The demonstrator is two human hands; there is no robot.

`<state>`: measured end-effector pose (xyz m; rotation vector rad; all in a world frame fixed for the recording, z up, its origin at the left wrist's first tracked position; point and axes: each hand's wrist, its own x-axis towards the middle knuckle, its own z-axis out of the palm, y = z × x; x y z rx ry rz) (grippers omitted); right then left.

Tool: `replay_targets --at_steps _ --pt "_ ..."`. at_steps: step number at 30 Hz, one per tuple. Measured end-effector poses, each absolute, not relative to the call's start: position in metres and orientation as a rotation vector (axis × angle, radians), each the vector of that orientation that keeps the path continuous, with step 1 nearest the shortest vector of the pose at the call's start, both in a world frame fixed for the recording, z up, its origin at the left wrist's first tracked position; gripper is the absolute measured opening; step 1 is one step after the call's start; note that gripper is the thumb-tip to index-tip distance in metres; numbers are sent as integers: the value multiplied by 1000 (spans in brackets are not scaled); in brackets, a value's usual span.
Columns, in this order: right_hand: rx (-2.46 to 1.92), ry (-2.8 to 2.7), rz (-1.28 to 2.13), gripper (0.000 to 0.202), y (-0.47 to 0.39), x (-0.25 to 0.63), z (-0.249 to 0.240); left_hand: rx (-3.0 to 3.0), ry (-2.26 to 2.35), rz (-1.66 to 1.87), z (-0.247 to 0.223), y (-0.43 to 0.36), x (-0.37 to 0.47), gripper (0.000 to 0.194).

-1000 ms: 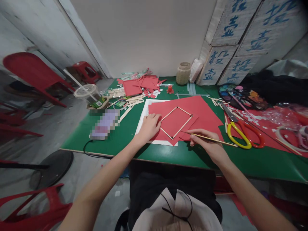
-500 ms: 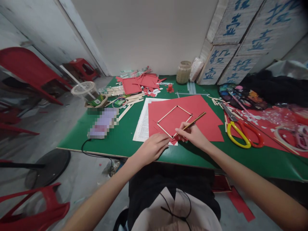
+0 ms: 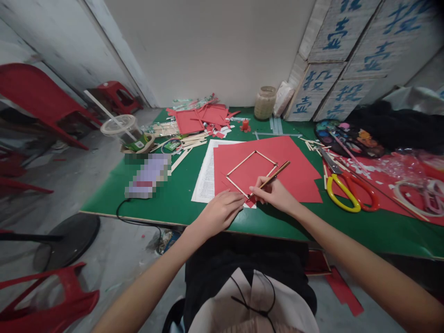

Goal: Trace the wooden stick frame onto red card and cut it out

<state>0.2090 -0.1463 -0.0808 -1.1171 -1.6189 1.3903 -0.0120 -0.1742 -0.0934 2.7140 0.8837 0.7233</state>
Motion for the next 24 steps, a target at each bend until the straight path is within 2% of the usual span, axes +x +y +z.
replay_targets --at_steps 11,24 --pt "-1065 -1597 1441 40 -146 208 -84 2738 928 621 -96 -174 -14 31" --pt "-1080 -1710 1348 32 -142 213 -89 2699 961 555 -92 -174 -15 30"
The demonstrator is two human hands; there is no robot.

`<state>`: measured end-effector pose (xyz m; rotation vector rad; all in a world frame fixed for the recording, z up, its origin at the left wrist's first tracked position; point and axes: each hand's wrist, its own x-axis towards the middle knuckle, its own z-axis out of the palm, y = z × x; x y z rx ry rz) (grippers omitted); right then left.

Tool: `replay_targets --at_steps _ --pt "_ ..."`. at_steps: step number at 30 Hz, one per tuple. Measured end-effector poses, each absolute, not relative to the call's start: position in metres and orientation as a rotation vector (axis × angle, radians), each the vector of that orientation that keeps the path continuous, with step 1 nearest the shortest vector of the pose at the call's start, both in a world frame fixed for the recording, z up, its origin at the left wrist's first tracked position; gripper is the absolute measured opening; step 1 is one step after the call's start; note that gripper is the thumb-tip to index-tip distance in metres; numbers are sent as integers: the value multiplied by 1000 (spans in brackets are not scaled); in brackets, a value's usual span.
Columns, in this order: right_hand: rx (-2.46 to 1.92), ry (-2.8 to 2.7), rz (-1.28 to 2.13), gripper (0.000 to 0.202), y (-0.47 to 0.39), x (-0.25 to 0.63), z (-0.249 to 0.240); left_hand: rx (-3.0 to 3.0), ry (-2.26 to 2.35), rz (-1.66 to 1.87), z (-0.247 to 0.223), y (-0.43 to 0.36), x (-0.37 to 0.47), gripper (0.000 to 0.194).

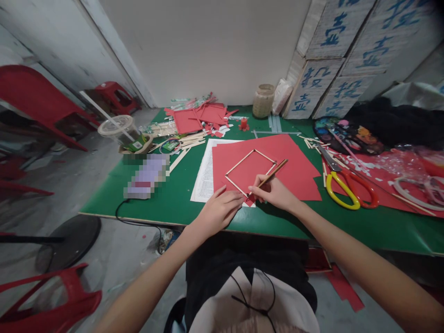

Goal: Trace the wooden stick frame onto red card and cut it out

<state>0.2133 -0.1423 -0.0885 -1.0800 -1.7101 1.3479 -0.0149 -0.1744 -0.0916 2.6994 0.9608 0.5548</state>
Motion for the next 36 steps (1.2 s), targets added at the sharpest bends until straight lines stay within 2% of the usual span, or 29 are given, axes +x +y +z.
replay_targets --at_steps 23,29,36 --pt "-1112 -1705 1328 35 -138 221 -82 2702 953 576 -91 -175 -15 31" --pt "-1290 -1770 1054 30 -159 216 -80 2706 960 545 -92 -177 -15 32" --pt "-1349 -1816 774 34 -191 216 -82 2719 1041 432 -90 -180 -9 41"
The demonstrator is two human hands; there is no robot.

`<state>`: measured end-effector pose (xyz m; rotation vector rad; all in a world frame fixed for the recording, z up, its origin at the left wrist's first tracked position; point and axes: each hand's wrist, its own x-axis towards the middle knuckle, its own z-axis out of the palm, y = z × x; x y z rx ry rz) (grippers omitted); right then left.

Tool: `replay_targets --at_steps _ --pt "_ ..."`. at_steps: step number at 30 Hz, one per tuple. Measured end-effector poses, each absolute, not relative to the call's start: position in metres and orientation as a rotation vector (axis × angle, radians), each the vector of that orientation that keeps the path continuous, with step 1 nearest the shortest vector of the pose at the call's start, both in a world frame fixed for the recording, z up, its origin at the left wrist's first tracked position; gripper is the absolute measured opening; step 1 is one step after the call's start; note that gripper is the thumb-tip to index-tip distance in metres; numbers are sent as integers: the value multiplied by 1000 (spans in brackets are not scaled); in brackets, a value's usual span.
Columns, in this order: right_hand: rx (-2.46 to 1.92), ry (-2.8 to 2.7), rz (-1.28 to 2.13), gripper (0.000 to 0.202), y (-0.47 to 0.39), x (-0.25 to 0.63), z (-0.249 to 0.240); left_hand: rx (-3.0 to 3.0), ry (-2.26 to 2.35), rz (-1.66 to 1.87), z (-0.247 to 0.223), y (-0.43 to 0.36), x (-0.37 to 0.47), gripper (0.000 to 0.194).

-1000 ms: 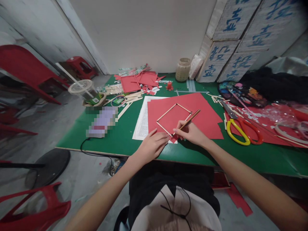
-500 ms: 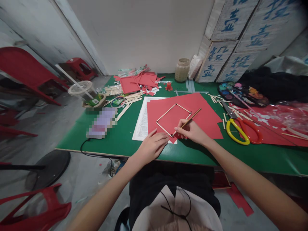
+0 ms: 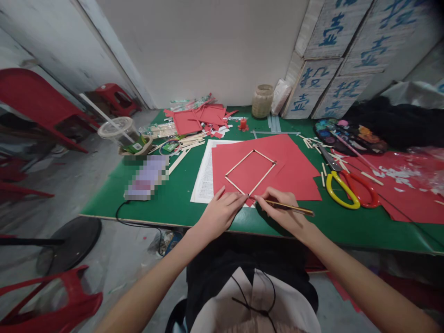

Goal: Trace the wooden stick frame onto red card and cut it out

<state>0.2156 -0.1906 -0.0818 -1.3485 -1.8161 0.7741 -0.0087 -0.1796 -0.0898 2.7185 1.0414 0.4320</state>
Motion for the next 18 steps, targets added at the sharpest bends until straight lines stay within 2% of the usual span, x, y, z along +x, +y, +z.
replay_targets --at_steps 6,11,14,18 --pt "-1376 -1847 677 35 -205 223 -88 2714 1048 447 -91 -182 -8 41" --pt "-1333 -1701 807 28 -209 228 -87 2676 967 563 -90 -171 -9 35" --pt "-1236 -1666 888 36 -203 230 -83 2689 887 588 -85 -154 -8 29" --pt "-1200 -1765 902 44 -194 232 -78 2681 771 397 -72 -131 -3 17"
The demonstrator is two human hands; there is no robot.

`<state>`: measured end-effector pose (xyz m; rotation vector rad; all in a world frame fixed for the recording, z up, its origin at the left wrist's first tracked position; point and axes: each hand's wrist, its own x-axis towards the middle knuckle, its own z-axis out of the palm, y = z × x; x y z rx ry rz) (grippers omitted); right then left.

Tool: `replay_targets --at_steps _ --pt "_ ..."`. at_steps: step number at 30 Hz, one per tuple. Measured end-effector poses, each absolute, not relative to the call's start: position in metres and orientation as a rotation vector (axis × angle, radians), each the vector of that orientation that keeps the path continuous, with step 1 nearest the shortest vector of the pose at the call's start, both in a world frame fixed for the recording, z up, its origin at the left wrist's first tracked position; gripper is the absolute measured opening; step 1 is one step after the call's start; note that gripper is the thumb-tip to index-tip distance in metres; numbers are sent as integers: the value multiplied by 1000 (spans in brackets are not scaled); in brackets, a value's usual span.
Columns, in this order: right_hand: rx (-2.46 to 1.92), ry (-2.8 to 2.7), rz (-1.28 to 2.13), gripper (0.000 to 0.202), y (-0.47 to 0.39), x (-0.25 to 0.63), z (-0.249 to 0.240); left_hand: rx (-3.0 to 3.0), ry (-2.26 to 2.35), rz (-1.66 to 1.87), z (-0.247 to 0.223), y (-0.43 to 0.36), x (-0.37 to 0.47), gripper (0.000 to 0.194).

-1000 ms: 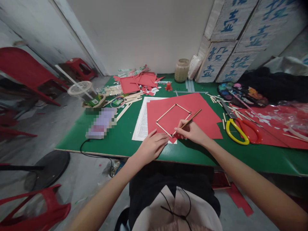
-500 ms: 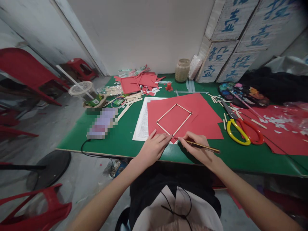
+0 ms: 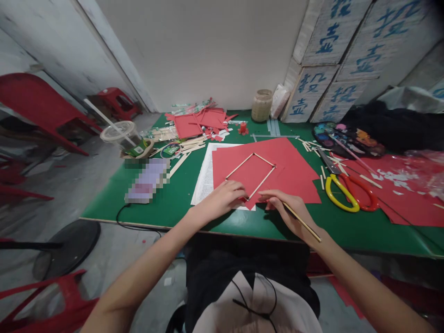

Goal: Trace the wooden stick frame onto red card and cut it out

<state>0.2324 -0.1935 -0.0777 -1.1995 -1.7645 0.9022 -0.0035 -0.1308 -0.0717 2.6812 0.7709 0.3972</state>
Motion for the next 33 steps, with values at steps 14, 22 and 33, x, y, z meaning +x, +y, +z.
replay_targets --at_steps 14,22,33 --pt "-1006 -2110 636 16 -187 228 -93 2623 661 181 -55 -114 -2 7" --pt "-1038 -2015 731 21 -192 223 -93 2717 707 161 -50 -160 -9 58" --pt "-983 -1643 852 24 -209 225 -68 2778 811 748 -69 -216 -16 13"
